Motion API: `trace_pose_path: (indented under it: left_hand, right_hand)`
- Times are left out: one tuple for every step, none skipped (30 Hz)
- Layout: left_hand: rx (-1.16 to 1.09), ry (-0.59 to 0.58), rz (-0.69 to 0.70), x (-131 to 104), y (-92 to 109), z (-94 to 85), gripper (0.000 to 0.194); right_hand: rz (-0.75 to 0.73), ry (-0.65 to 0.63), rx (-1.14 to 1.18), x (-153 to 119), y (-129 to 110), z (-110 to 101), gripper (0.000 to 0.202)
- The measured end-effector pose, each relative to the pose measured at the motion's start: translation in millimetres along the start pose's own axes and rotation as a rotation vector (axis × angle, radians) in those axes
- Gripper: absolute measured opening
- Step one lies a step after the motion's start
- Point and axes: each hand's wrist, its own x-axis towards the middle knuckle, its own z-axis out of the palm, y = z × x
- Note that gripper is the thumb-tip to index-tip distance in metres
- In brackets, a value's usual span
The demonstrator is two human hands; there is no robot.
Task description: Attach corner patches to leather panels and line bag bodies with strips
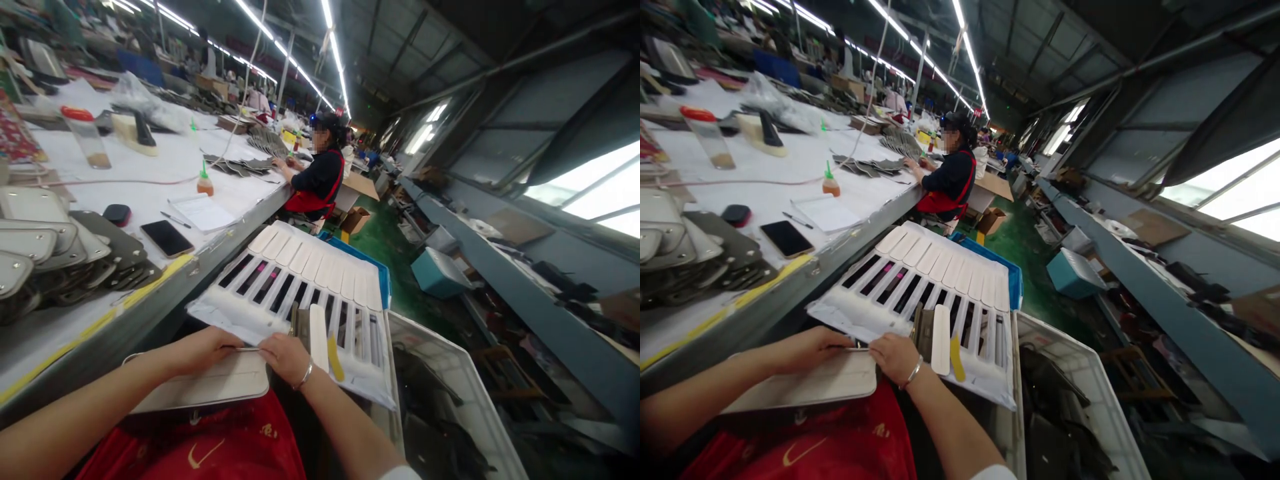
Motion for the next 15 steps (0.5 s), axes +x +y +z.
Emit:
trace_pose_path:
  left_hand:
    - [0.017,0.0,0.001,1,-1,1.5,0.031]
    - [0.03,0.0,-0.001,2,-3,2.7,0.03]
    - [0.041,0.0,-0.006,1,-6,4.1,0.03]
    - [0.053,0.001,-0.012,1,-8,5.8,0.029]
    - [0.067,0.003,-0.019,1,-10,7.8,0.029]
    - [0.083,0.003,-0.027,2,-11,10.0,0.03]
    - [0.1,0.002,-0.035,3,-11,12.2,0.03]
    - [0.118,0.001,-0.042,4,-12,14.4,0.031]
    - [0.135,-0.002,-0.048,6,-12,16.3,0.032]
    - [0.152,-0.006,-0.052,7,-13,17.8,0.032]
    - [0.166,-0.01,-0.054,7,-13,18.7,0.032]
    - [0.177,-0.014,-0.052,7,-14,19.2,0.032]
    - [0.184,-0.019,-0.049,7,-15,19.2,0.033]
    - [0.187,-0.024,-0.045,6,-16,19.0,0.033]
    - [0.188,-0.029,-0.039,5,-17,18.6,0.033]
  right_hand:
    - [0.004,-0.003,-0.014,1,-1,0,0.027]
    - [0.008,-0.009,-0.037,1,-2,0,0.028]
    - [0.012,-0.018,-0.06,2,-3,0,0.028]
    - [0.016,-0.03,-0.083,2,-4,0,0.028]
    - [0.018,-0.045,-0.105,3,-4,0,0.028]
    - [0.02,-0.061,-0.126,4,-5,0,0.028]
    - [0.022,-0.077,-0.145,5,-5,0,0.028]
    - [0.023,-0.091,-0.163,6,-6,0,0.028]
    - [0.024,-0.102,-0.179,7,-6,0,0.027]
    - [0.026,-0.111,-0.194,8,-7,1,0.027]
    - [0.025,-0.118,-0.206,9,-7,1,0.028]
    - [0.02,-0.125,-0.216,10,-7,2,0.028]
    - [0.01,-0.132,-0.222,10,-8,2,0.028]
    - [-0.005,-0.139,-0.226,10,-8,2,0.027]
    - [-0.023,-0.147,-0.229,10,-8,2,0.026]
